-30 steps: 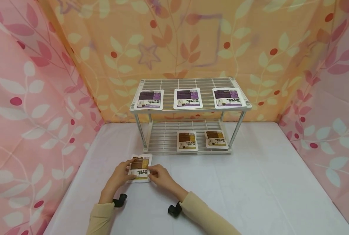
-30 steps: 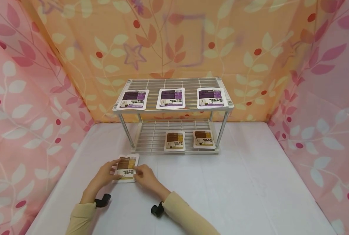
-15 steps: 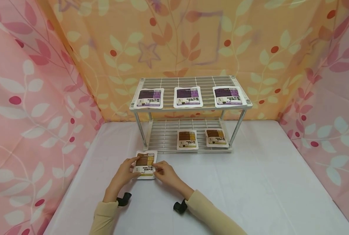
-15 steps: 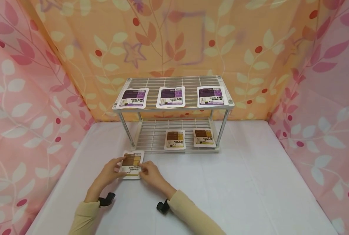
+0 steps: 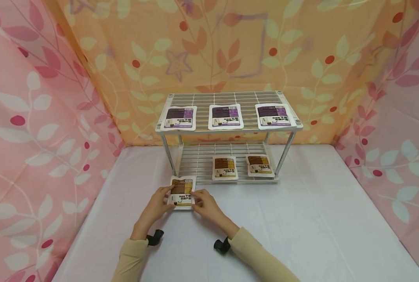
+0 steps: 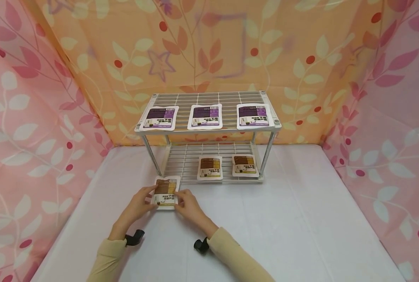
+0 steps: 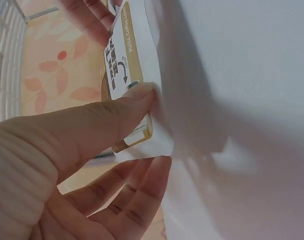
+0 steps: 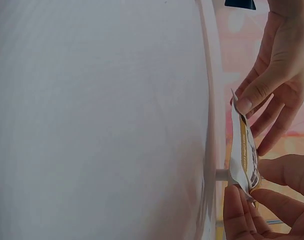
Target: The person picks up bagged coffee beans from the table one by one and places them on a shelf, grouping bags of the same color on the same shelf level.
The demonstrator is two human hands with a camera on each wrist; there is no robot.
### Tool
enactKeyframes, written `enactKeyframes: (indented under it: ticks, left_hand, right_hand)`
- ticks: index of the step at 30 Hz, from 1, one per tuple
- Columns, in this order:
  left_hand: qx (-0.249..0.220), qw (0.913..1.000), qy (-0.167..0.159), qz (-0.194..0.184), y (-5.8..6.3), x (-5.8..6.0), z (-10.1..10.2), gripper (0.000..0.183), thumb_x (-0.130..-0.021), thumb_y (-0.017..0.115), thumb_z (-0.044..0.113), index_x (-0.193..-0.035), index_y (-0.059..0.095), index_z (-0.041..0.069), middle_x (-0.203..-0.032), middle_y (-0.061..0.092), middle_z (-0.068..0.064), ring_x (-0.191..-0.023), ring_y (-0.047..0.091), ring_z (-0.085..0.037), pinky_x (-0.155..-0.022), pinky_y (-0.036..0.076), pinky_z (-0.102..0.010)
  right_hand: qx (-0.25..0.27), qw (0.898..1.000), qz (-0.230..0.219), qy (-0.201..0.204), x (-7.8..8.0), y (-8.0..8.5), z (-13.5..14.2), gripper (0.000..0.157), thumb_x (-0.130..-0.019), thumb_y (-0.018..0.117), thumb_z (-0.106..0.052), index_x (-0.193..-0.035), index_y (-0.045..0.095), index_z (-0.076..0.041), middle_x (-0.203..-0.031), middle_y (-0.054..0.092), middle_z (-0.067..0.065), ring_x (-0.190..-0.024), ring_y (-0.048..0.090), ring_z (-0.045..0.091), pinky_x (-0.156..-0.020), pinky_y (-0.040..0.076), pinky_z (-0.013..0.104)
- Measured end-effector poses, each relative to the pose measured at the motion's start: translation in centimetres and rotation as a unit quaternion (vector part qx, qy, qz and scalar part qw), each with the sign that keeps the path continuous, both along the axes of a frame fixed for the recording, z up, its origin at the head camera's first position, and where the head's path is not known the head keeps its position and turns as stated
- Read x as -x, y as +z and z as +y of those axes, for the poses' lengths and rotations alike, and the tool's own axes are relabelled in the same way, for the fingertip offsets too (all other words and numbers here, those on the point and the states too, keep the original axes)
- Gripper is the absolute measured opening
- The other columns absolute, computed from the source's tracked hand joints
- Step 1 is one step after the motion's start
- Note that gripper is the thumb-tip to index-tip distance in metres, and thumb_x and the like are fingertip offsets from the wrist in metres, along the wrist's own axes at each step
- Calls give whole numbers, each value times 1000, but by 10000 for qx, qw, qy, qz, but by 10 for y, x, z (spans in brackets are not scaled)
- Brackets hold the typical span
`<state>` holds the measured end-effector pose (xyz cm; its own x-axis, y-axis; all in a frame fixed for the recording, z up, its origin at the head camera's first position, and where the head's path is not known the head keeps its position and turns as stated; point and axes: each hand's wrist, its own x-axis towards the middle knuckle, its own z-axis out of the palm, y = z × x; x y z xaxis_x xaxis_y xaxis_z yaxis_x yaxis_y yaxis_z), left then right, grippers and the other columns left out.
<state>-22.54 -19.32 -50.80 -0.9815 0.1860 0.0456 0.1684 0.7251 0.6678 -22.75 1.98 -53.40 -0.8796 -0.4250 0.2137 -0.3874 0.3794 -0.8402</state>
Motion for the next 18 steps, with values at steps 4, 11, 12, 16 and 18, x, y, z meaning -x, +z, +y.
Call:
enactKeyframes:
  ticks: [4,11,12,16,18]
  left_hand:
    - [-93,9998,-110,117,-1,3,4,69,-72,72,-6,-135,45,0,-130,46,-24,-102,54,-34,-80,53,-41]
    - [-199,9989,-177,379,0,7,15,64,-72,71,-7,-132,48,-2,-130,46,-26,-103,55,-35,-79,53,-41]
    - [-213,9988,-155,402,0,8,16,63,-73,71,-6,-131,49,-1,-131,46,-26,-103,55,-35,-79,53,-41]
    - [-326,9981,-56,517,-2,11,22,60,-73,71,-6,-129,51,-1,-131,46,-25,-106,54,-35,-80,53,-41]
    - [-382,9974,-8,607,-4,14,25,58,-73,70,-7,-128,53,-1,-131,46,-25,-108,53,-35,-81,52,-40]
  right_hand:
    - [-82,9999,44,-62,1,1,4,45,-82,64,0,-125,53,7,-114,51,20,-90,60,25,-74,53,21]
    - [-252,9994,174,-167,3,1,12,49,-80,64,2,-127,50,9,-116,50,22,-90,60,27,-71,53,22]
    - [-272,9993,166,-194,4,2,13,50,-79,64,2,-127,50,9,-117,50,22,-91,60,26,-71,53,22]
    - [-321,9990,92,-290,7,4,16,51,-79,64,3,-128,49,8,-122,48,22,-89,61,26,-71,53,23]
    - [-354,9988,81,-320,9,4,17,52,-79,64,4,-128,49,9,-123,47,24,-87,62,25,-70,53,22]
